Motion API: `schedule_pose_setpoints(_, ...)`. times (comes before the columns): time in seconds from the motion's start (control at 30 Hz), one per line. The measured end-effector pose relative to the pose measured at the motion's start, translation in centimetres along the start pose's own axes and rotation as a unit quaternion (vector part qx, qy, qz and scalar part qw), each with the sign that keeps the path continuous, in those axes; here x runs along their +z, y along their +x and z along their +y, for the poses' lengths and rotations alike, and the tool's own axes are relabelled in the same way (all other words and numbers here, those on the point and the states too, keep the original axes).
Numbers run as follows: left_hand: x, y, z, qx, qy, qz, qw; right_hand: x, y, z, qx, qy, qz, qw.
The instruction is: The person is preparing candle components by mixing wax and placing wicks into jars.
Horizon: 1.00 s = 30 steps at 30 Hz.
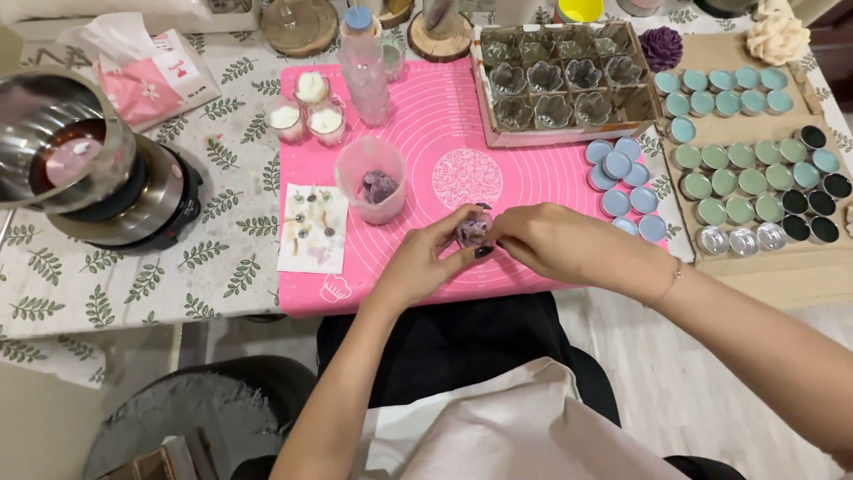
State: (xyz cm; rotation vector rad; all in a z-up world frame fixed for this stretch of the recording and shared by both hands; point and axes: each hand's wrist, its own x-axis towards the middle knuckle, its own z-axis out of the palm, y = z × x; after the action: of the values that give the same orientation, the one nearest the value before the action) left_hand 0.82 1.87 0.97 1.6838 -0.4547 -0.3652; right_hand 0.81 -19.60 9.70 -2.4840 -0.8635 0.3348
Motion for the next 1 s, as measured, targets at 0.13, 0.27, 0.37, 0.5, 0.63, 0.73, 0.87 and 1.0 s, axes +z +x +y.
schedule_pose_setpoints(0.13,0.1,0.0,-0.9,-0.016,0.011,-0.004,1.0,0.1,-0.6,1.4,-0.027,0.002,0.021,0.999)
schedule_pose_setpoints(0.27,0.0,0.2,-0.6,0.0,-0.006,-0.009,1.0,-0.5,0.1,2.5,-0.011,0.016,0.001,1.0)
schedule_pose_setpoints(0.37,-0.3,0.1,0.1,-0.019,0.007,-0.017,1.0,-1.4,0.9,2.1,-0.005,0.023,-0.022,0.999)
schedule_pose_setpoints(0.5,-0.2,0.1,-0.7,-0.009,-0.031,-0.028,0.999,-2.9,2.2,1.5,-0.005,0.0,-0.064,0.998)
schedule_pose_setpoints(0.63,-0.2,0.4,-0.9,-0.013,-0.041,-0.03,0.999,-4.2,2.1,0.8,0.028,0.004,-0.059,0.998)
schedule_pose_setpoints(0.73,0.0,0.4,-1.0,-0.019,-0.046,-0.028,0.998,-4.0,1.6,1.3,0.071,0.004,-0.059,0.996)
schedule_pose_setpoints(0.87,-0.2,0.4,-0.2,-0.042,-0.043,-0.026,0.998,-3.8,0.9,1.8,0.105,0.024,-0.041,0.993)
schedule_pose_setpoints(1.0,-0.1,0.4,-0.5,-0.033,-0.068,-0.031,0.997,-2.4,0.1,3.2,0.069,0.058,-0.001,0.996)
